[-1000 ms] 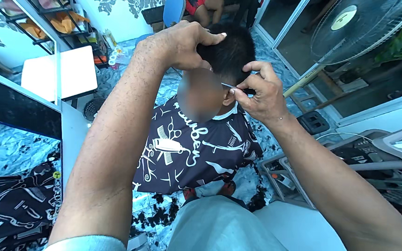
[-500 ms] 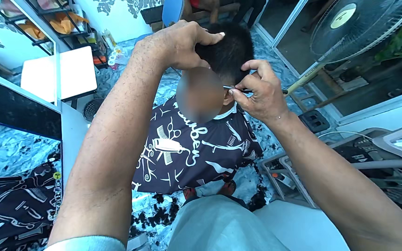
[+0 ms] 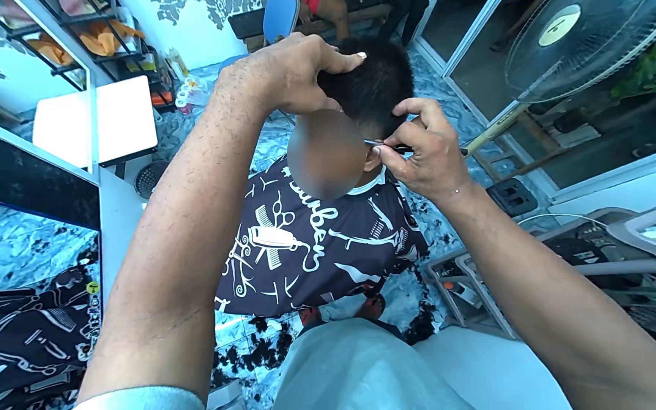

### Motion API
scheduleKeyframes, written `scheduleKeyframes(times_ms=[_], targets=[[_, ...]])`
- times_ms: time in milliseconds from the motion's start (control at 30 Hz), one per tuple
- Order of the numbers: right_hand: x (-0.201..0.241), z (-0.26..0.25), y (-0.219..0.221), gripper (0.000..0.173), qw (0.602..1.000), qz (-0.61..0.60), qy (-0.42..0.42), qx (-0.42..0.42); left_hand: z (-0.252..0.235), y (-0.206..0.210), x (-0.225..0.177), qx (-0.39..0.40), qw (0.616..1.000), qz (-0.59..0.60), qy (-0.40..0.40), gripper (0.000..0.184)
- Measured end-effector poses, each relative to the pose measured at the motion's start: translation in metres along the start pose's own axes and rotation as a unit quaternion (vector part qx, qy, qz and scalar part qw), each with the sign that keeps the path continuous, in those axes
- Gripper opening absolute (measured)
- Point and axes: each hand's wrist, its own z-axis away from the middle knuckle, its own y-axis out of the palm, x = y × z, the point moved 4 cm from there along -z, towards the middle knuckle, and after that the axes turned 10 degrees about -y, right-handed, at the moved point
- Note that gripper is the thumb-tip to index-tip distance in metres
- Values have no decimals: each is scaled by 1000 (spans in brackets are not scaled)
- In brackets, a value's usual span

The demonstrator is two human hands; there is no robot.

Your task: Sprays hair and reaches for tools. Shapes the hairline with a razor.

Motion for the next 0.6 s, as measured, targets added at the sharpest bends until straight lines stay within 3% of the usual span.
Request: scheduleKeyframes(times_ms=[367,600], targets=[[1,4,2,25,998,24,-25,54,0,0,1,1,1000,3,-2,79],[0,1,1,26,1000,2,-1,18,0,-1,1,0,1000,3,-1,80]])
